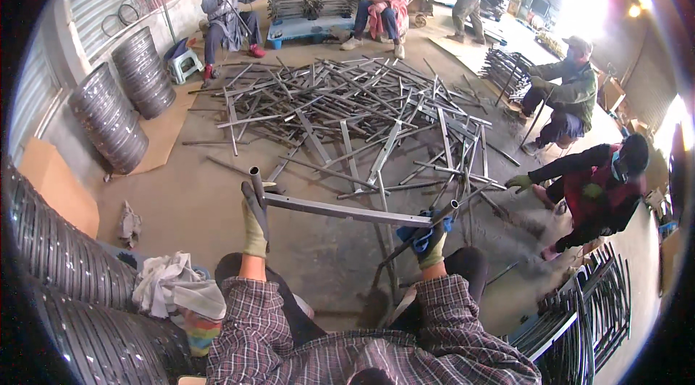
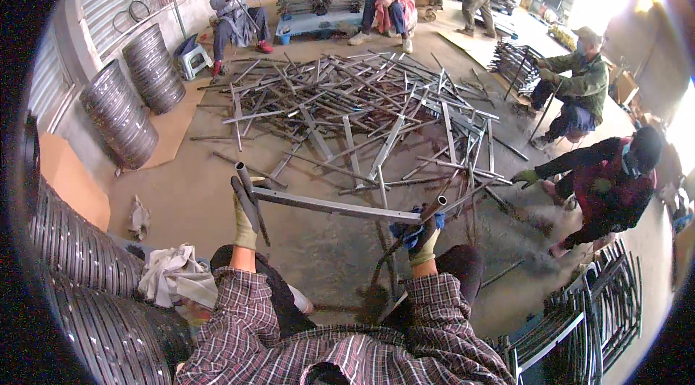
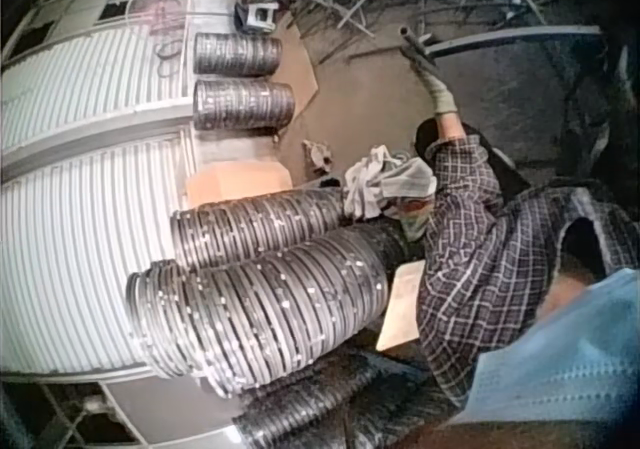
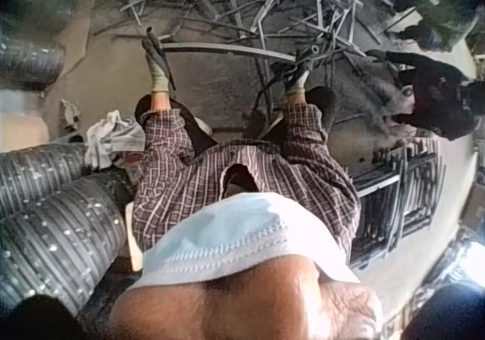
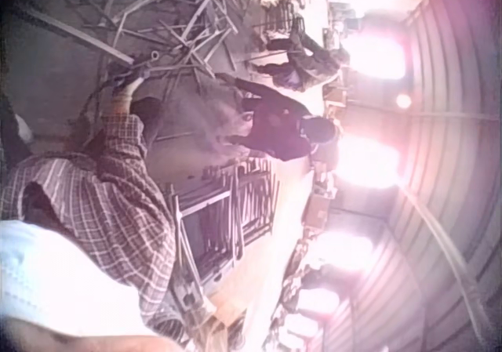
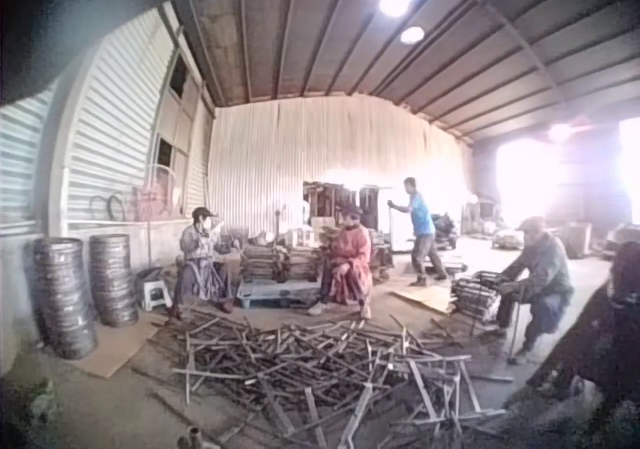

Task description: Cleaning and inspecting metal T-shaped frames using a rag and wire brush before stacking them.

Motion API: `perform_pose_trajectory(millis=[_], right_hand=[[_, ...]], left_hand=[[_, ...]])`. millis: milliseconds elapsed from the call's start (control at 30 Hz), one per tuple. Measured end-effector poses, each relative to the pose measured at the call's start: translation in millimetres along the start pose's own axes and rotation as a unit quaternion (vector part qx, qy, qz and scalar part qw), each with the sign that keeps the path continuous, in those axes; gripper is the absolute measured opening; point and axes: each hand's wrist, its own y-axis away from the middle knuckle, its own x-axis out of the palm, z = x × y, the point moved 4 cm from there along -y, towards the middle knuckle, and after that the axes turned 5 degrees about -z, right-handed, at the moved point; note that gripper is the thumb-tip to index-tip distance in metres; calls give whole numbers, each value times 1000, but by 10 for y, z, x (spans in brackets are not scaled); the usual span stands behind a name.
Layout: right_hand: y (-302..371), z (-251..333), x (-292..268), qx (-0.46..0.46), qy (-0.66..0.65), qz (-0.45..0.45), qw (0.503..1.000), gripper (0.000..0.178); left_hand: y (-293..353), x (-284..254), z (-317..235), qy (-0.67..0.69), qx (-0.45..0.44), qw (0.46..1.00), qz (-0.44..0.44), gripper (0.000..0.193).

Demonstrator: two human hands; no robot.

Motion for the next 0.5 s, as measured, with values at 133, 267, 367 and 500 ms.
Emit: perform_pose_trajectory(millis=[133,267,367,500], right_hand=[[-133,8,-149,-25,9,-28,999,21],[-291,-4,-292,-74,26,-29,997,21],[-143,-7,-174,-9,-12,41,999,15],[-70,-23,-81,10,-36,46,998,16]], left_hand=[[18,63,-21,5,-14,1000,-8,74],[78,155,-159,9,22,1000,17,76],[96,120,-211,15,29,999,31,77],[70,61,-173,22,4,999,39,78]])
